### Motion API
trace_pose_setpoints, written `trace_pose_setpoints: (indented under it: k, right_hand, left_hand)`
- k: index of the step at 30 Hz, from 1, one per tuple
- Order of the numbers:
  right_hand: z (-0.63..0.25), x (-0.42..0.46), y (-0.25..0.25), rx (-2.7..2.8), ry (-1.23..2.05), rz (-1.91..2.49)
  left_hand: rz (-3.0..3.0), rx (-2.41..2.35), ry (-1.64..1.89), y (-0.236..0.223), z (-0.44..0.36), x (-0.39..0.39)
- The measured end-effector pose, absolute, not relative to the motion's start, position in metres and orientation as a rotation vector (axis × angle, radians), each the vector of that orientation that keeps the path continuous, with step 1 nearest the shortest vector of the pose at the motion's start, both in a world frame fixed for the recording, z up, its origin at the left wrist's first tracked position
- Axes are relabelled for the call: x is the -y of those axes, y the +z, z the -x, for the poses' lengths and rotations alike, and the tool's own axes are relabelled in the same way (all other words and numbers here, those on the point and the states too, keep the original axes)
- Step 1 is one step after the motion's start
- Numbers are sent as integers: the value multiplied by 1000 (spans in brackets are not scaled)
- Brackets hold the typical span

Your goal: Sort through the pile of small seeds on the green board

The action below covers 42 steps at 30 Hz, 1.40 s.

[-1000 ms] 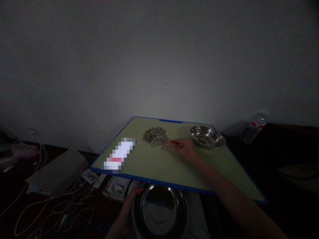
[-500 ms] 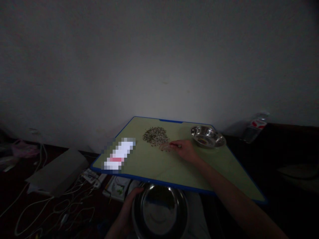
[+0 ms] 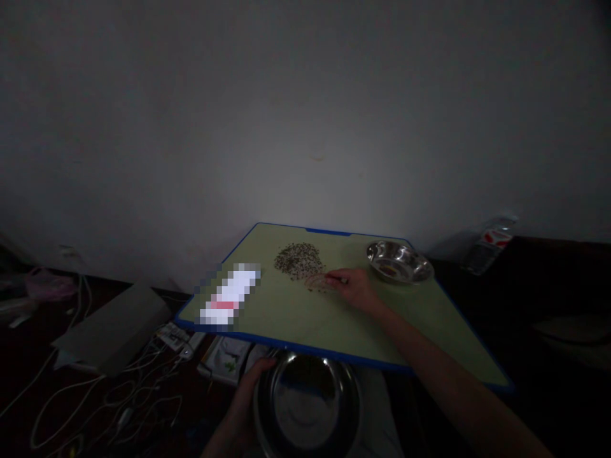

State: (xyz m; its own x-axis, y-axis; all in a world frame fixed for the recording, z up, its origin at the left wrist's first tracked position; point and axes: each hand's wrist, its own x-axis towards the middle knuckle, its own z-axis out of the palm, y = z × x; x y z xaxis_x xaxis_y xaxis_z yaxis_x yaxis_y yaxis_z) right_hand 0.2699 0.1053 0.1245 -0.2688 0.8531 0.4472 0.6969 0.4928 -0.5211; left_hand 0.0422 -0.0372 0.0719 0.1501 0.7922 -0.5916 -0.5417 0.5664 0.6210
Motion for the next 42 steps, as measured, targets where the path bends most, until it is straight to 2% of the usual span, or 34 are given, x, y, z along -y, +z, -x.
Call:
trace_pose_setpoints:
  k: [42]
  right_hand:
    - [-261, -96, 133, 2078, 293, 1286]
  left_hand:
    - [-304, -1015, 961, 74, -43, 40]
